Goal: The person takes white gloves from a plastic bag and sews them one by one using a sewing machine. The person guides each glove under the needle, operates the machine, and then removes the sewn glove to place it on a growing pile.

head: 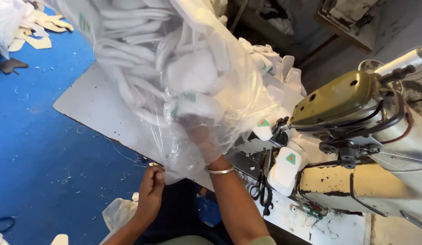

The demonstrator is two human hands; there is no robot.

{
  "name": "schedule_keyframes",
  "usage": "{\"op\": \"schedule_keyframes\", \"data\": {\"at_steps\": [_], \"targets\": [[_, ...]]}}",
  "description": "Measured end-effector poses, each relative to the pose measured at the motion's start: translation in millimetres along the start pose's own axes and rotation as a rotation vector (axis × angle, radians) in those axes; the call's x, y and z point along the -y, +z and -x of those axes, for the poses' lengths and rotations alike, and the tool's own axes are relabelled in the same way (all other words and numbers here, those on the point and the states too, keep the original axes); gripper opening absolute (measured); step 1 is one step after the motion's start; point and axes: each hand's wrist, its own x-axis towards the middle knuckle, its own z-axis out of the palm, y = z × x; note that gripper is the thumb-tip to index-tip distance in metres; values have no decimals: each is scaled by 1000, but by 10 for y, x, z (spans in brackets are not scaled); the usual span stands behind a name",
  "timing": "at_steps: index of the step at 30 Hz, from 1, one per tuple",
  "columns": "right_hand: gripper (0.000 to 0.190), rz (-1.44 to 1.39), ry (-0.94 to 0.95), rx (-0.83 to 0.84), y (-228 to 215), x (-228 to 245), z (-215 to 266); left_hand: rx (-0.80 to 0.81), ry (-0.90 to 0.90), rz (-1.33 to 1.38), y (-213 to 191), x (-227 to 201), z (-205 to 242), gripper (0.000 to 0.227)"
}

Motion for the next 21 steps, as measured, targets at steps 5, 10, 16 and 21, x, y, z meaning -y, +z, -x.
{"op": "schedule_keyframes", "data": {"at_steps": [5,10,16,21], "targets": [[51,-11,262,603,-589,56,-2,-70,308,-234,113,-745,80,46],[59,31,121,125,-888,26,560,-92,740,-630,519,-1118,-108,90],[30,-149,768,145,-1302,120,461,-102,820,-1140,732,-976,-881,53],[67,-101,418,-208,-1221,11,-4,125,408,-758,584,-1359,-1086,43]]}}
